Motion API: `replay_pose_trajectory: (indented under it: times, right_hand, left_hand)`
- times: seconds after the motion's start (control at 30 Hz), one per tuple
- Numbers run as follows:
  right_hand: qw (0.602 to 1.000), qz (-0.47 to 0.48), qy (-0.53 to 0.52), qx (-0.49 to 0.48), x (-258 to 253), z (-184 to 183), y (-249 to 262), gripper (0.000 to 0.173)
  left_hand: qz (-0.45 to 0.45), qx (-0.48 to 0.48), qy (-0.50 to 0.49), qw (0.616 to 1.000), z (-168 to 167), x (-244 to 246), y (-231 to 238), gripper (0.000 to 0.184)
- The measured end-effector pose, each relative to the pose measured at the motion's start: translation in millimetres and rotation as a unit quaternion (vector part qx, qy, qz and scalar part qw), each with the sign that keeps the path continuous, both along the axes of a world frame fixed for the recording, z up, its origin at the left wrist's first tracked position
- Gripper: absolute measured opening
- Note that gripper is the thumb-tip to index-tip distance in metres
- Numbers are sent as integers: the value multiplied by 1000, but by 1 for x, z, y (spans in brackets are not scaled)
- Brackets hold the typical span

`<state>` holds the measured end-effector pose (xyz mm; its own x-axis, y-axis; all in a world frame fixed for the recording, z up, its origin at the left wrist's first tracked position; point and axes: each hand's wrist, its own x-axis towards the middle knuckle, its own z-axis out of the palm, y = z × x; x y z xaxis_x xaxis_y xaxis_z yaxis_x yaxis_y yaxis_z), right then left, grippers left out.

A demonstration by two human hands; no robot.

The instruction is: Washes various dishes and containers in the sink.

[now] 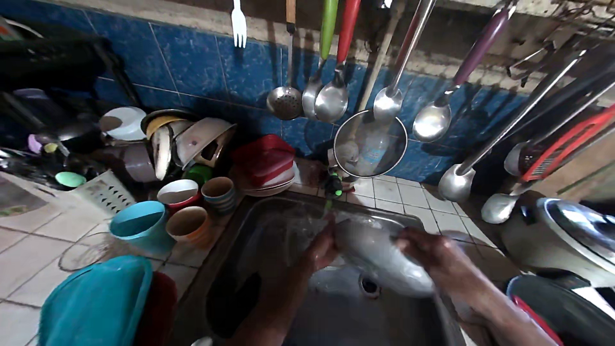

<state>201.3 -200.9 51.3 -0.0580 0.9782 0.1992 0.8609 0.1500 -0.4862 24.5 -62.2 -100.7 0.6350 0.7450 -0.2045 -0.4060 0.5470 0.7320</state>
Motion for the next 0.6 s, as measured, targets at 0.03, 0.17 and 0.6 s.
replay_pose_trajectory:
  times: [0.03, 0.17, 0.6]
  right_hand:
    - [994, -67, 86, -22, 13, 0, 4, 25]
    - [845, -257, 467, -33, 36, -49, 32, 22]
    - [613, -297, 730, -60, -50, -196, 103, 33]
  left_hand:
    - [9, 13, 30, 999, 4, 7, 0, 53]
    - [87, 171, 243, 951, 14, 10, 16, 49]
    - [-115, 689, 443, 562, 2, -30, 64, 46]
